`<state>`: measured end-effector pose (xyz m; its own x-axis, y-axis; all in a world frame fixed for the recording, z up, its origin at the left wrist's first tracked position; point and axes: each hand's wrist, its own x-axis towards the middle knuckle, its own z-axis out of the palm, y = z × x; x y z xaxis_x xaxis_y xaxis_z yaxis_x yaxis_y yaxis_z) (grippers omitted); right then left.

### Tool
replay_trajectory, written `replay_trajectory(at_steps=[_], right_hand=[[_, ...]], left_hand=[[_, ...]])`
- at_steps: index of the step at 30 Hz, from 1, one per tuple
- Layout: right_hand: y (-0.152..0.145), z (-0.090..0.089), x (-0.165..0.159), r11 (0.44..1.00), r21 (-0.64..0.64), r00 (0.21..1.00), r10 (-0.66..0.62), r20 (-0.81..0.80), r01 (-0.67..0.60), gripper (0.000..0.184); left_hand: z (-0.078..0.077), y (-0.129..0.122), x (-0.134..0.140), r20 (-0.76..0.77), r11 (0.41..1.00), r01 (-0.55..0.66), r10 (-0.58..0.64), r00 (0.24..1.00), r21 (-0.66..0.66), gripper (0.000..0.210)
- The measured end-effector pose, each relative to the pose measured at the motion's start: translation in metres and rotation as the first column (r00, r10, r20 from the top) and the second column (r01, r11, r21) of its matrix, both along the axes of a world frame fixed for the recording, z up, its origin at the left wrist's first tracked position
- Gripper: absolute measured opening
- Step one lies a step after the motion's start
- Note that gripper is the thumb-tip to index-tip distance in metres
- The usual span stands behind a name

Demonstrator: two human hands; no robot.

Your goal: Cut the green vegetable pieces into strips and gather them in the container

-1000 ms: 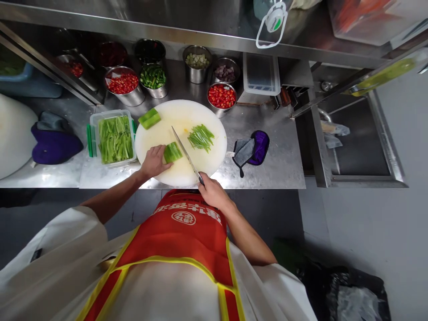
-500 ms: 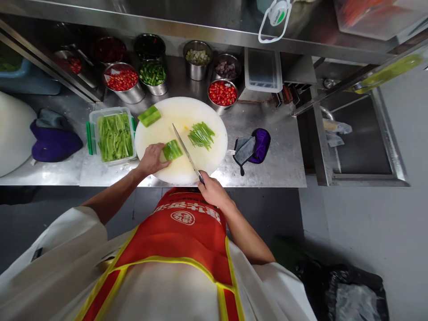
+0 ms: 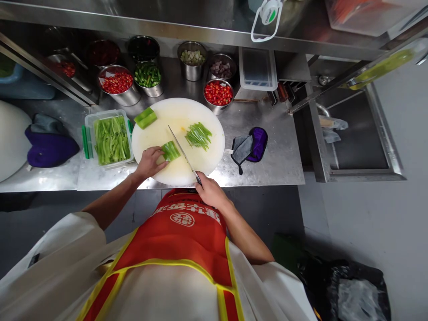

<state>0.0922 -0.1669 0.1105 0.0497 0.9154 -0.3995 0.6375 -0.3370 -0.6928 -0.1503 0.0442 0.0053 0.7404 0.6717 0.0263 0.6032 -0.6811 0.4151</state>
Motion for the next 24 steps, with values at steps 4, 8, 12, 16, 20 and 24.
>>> replay_trajectory(at_steps=[4, 8, 12, 16, 20, 24], right_hand=[[0.000, 0.003, 0.000, 1.000, 0.010, 0.999, 0.020, 0.031, -0.020, 0.042], [0.000, 0.006, -0.002, 1.000, -0.018, 0.998, 0.027, 0.052, -0.026, 0.043], [0.002, 0.008, -0.003, 0.998, -0.045, 0.993, 0.047, 0.108, -0.043, 0.042], [0.005, 0.018, -0.004, 0.996, -0.058, 0.987, 0.076, 0.143, -0.068, 0.039], [0.007, 0.031, -0.005, 0.992, -0.051, 0.980, 0.125, 0.155, -0.118, 0.035], [0.009, 0.039, -0.006, 0.986, -0.061, 0.970, 0.163, 0.182, -0.154, 0.033]], left_hand=[[-0.001, 0.002, -0.001, -0.004, 1.000, 0.008, -0.008, 1.000, 0.002, 0.045], [0.004, 0.011, 0.001, -0.015, 0.999, 0.046, -0.046, 0.999, 0.003, 0.046], [0.015, 0.031, 0.014, 0.004, 0.978, 0.207, -0.207, 0.978, -0.029, 0.041], [0.024, 0.056, 0.031, -0.020, 0.875, 0.463, -0.470, 0.882, -0.142, 0.040], [0.027, 0.071, 0.036, -0.041, 0.816, 0.545, -0.562, 0.826, -0.193, 0.042], [0.024, 0.074, 0.037, -0.059, 0.811, 0.548, -0.569, 0.820, -0.206, 0.042]])
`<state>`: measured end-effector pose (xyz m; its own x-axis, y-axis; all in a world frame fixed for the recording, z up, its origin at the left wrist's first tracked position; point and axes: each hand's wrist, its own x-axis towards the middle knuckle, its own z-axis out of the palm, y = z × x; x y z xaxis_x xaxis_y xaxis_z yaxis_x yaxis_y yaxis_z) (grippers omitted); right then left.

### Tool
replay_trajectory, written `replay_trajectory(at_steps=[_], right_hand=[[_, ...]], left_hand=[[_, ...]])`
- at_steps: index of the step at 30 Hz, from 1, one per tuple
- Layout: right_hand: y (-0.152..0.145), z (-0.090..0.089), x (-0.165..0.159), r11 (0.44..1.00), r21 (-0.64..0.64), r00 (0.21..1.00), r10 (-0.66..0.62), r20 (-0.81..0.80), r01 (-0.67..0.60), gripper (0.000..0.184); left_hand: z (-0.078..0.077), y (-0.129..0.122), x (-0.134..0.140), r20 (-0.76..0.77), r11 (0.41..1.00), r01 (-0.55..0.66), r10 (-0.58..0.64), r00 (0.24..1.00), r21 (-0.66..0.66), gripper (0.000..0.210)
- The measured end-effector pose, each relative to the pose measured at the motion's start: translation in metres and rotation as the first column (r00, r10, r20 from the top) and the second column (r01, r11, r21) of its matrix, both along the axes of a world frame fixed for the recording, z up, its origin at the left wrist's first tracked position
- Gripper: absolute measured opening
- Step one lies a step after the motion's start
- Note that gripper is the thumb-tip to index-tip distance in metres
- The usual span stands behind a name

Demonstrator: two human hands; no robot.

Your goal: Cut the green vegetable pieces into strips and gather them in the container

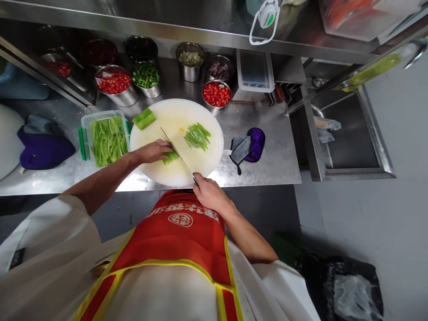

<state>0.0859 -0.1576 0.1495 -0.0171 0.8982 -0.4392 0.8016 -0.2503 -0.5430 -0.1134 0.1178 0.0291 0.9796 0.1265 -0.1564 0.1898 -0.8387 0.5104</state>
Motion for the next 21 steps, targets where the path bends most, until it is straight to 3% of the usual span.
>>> replay_trajectory(at_steps=[4, 7, 11, 13, 17, 21], right_hand=[[0.001, 0.003, 0.000, 1.000, -0.009, 1.000, 0.002, 0.014, -0.002, 0.034], [0.001, 0.002, 0.001, 1.000, -0.015, 1.000, -0.021, -0.008, 0.021, 0.035], [-0.003, -0.002, 0.002, 0.997, -0.031, 0.996, -0.069, -0.049, 0.068, 0.041], [-0.005, -0.005, 0.002, 0.994, -0.049, 0.994, -0.095, -0.053, 0.093, 0.042], [-0.009, -0.010, 0.003, 0.992, -0.060, 0.991, -0.118, -0.069, 0.114, 0.043], [-0.009, -0.013, 0.004, 0.990, -0.066, 0.989, -0.131, -0.069, 0.127, 0.044]], left_hand=[[0.001, -0.002, 0.001, 0.026, 0.998, -0.053, 0.053, 0.998, -0.019, 0.040], [0.005, -0.008, -0.003, 0.023, 0.985, -0.172, 0.172, 0.985, 0.005, 0.040], [0.005, -0.031, -0.017, -0.034, 0.913, -0.392, 0.398, 0.917, 0.108, 0.086], [0.002, -0.045, -0.022, -0.051, 0.871, -0.469, 0.480, 0.876, 0.144, 0.099], [-0.003, -0.065, -0.025, -0.025, 0.808, -0.569, 0.579, 0.815, 0.152, 0.091], [-0.009, -0.070, -0.023, 0.017, 0.784, -0.603, 0.608, 0.794, 0.145, 0.086]])
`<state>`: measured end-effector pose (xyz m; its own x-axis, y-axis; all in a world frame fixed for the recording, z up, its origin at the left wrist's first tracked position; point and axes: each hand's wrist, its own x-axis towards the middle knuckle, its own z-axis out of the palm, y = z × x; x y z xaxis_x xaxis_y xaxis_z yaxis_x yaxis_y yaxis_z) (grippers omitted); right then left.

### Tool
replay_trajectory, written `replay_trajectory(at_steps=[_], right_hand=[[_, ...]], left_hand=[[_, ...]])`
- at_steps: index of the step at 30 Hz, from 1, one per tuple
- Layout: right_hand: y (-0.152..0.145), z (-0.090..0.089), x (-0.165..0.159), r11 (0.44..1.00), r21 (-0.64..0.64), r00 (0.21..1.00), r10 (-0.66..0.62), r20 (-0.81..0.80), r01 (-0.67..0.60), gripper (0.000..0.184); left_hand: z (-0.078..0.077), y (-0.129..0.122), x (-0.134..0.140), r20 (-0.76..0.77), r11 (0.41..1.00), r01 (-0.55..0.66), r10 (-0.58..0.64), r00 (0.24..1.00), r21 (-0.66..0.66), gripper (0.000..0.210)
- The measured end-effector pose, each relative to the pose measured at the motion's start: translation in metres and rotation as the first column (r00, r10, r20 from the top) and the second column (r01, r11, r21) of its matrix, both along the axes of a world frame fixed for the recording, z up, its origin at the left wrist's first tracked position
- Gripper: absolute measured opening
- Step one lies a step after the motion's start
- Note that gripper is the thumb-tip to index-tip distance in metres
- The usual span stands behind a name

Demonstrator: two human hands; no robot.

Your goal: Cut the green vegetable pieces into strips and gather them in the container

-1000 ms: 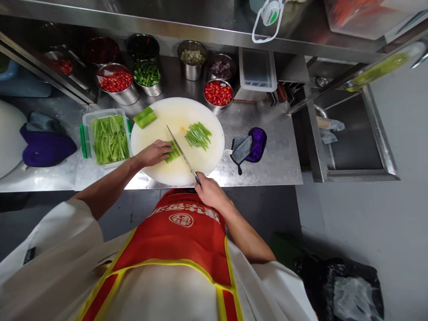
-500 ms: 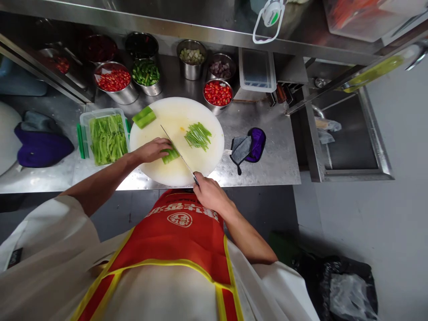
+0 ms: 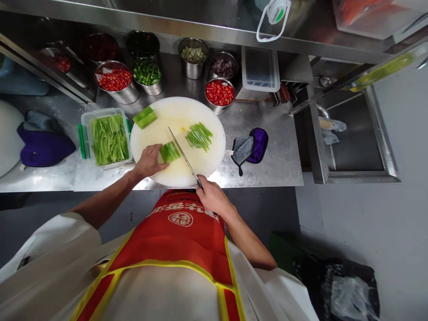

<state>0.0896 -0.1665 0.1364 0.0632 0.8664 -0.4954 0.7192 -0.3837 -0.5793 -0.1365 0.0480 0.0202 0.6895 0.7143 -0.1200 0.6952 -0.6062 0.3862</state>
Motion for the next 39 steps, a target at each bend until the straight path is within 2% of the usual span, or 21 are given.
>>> replay_trajectory(at_steps=[9, 15, 24, 31, 32, 34, 37, 39], right_hand=[[0.002, 0.003, -0.001, 1.000, 0.002, 1.000, 0.007, -0.024, -0.007, 0.043], [-0.001, -0.003, -0.003, 1.000, 0.004, 1.000, -0.003, -0.016, 0.003, 0.043], [-0.004, -0.010, -0.005, 1.000, 0.008, 1.000, -0.005, -0.005, 0.005, 0.044], [-0.003, -0.005, -0.005, 1.000, 0.009, 1.000, -0.009, -0.004, 0.009, 0.044], [-0.002, -0.004, -0.005, 1.000, 0.015, 1.000, -0.002, -0.002, 0.002, 0.043], [-0.001, 0.000, -0.004, 0.999, 0.030, 1.000, 0.016, 0.002, -0.017, 0.041], [0.002, 0.003, -0.002, 0.997, 0.052, 0.999, 0.051, 0.013, -0.052, 0.039], [0.004, 0.006, -0.002, 0.995, 0.061, 0.997, 0.071, 0.024, -0.072, 0.039]], left_hand=[[-0.008, -0.012, 0.008, 0.058, 0.994, -0.080, 0.075, 0.995, 0.078, 0.074], [-0.008, -0.008, 0.000, 0.069, 0.997, -0.039, 0.034, 0.997, 0.072, 0.078], [-0.008, -0.007, -0.006, 0.052, 0.993, -0.020, 0.014, 0.999, 0.114, 0.070], [-0.007, -0.005, -0.002, 0.090, 0.991, -0.029, 0.017, 0.996, 0.133, 0.062], [-0.005, -0.001, 0.000, 0.094, 0.993, 0.002, -0.014, 0.995, 0.119, 0.058], [-0.002, 0.012, 0.004, 0.096, 0.987, 0.145, -0.151, 0.984, 0.065, 0.049], [0.002, 0.038, 0.010, 0.096, 0.902, 0.431, -0.426, 0.900, -0.038, 0.045], [0.004, 0.053, 0.014, 0.095, 0.843, 0.532, -0.525, 0.846, -0.075, 0.044]])
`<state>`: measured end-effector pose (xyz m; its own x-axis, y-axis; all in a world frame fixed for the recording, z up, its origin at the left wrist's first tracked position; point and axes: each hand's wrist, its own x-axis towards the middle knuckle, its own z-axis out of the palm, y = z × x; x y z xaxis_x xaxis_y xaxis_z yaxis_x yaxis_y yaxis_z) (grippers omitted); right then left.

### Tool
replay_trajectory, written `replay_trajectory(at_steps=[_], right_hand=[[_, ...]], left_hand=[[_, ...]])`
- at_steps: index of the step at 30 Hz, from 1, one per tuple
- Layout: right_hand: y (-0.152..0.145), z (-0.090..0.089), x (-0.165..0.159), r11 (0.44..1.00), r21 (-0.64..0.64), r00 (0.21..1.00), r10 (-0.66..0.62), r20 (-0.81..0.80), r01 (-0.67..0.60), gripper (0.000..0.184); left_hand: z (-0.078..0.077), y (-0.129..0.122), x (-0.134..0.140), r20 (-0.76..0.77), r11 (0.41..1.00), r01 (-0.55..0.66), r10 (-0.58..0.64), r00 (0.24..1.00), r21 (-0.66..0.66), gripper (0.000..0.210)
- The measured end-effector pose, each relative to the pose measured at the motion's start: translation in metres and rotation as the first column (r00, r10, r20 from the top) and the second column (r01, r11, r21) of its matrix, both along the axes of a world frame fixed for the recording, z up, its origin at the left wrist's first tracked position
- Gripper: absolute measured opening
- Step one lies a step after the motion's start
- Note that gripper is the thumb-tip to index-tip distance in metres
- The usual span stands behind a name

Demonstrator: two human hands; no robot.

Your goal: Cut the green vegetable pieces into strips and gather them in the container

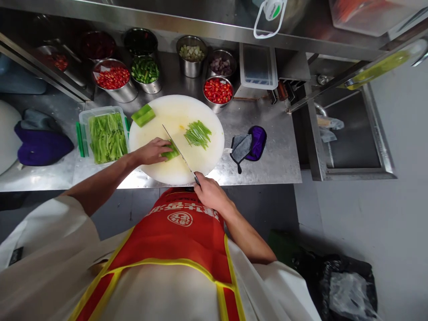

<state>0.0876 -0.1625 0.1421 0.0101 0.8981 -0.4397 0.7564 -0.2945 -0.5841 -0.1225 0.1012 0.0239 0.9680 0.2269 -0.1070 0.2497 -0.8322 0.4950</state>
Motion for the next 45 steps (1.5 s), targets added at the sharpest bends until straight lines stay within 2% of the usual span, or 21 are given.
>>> replay_trajectory(at_steps=[3, 8, 14, 17, 21, 26, 29, 36, 41, 45], right_hand=[[0.002, 0.006, -0.001, 1.000, -0.006, 1.000, 0.019, 0.020, -0.019, 0.038], [0.002, 0.012, -0.002, 0.999, -0.022, 0.999, 0.036, 0.033, -0.035, 0.036], [0.016, -0.012, -0.007, 0.996, -0.086, 0.995, 0.038, 0.088, -0.030, 0.027], [0.020, -0.017, -0.005, 0.998, -0.047, 0.994, 0.043, 0.101, -0.039, 0.026], [0.019, -0.006, 0.001, 0.999, -0.012, 0.993, 0.046, 0.110, -0.045, 0.029], [0.017, 0.012, 0.001, 0.997, -0.033, 0.991, 0.068, 0.118, -0.064, 0.027], [0.019, 0.016, -0.002, 0.995, -0.056, 0.986, 0.089, 0.140, -0.082, 0.025], [0.031, -0.007, -0.008, 0.990, -0.111, 0.978, 0.108, 0.180, -0.089, 0.021], [0.032, -0.002, -0.007, 0.994, -0.065, 0.982, 0.100, 0.163, -0.091, 0.022], [0.033, -0.003, -0.012, 0.991, -0.116, 0.982, 0.086, 0.169, -0.067, 0.022]], left_hand=[[0.002, 0.012, 0.005, -0.025, 0.998, 0.057, -0.057, 0.998, -0.006, 0.044], [0.002, 0.013, 0.008, -0.009, 0.996, 0.082, -0.082, 0.997, -0.018, 0.044], [0.000, 0.014, 0.006, 0.006, 0.995, 0.085, -0.085, 0.996, -0.044, 0.042], [0.000, 0.012, 0.005, 0.005, 0.997, 0.067, -0.067, 0.998, -0.034, 0.041], [0.003, 0.008, 0.005, 0.023, 0.998, 0.033, -0.031, 0.999, -0.056, 0.041], [0.004, 0.008, 0.005, 0.025, 0.998, 0.037, -0.036, 0.999, -0.058, 0.040], [0.005, 0.008, 0.005, 0.025, 0.998, 0.041, -0.040, 0.999, -0.052, 0.038], [0.007, 0.007, 0.005, 0.047, 0.997, 0.061, -0.059, 0.997, -0.044, 0.027], [0.004, 0.005, 0.002, 0.089, 0.998, 0.061, -0.060, 0.994, -0.007, 0.029], [0.002, 0.004, 0.001, 0.091, 0.999, 0.042, -0.043, 0.995, 0.014, 0.028]])
